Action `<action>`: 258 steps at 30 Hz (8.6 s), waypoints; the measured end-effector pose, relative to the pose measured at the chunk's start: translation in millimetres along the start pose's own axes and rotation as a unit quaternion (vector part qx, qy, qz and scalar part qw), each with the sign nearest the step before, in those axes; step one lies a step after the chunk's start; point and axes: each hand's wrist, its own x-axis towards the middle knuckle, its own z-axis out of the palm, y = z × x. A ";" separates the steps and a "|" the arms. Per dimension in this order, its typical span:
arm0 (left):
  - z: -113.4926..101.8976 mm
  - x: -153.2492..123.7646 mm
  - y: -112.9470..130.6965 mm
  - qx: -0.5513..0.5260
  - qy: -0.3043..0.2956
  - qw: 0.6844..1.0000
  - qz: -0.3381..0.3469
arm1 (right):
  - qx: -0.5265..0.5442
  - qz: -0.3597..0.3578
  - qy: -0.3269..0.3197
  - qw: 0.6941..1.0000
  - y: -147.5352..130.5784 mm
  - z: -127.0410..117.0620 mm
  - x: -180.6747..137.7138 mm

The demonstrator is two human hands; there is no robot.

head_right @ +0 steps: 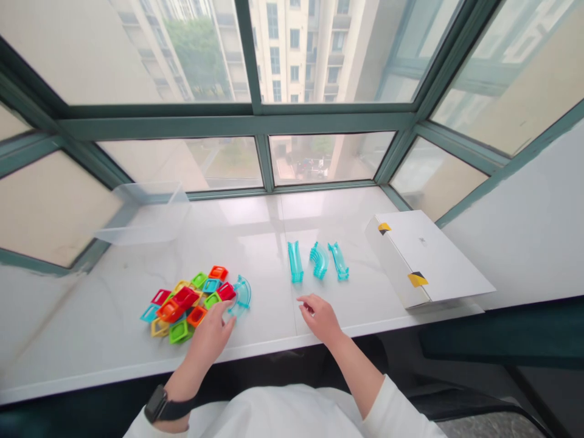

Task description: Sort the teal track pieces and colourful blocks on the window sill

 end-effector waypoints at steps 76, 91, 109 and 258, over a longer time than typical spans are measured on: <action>-9.0 -48.6 81.8 -0.164 -0.069 0.974 0.139 | 0.323 0.115 0.016 0.939 -73.4 21.3 8.0; -16.6 -52.5 92.6 -0.071 -0.118 0.981 0.137 | 0.179 0.103 0.047 0.977 -76.9 4.8 4.1; -10.4 -55.1 91.2 -0.070 -0.150 0.975 0.147 | 0.211 0.094 0.028 0.973 -73.9 3.5 1.7; 74.0 50.9 190.5 -0.495 -0.347 0.796 -0.022 | -0.024 0.016 0.147 0.989 37.1 -67.0 66.9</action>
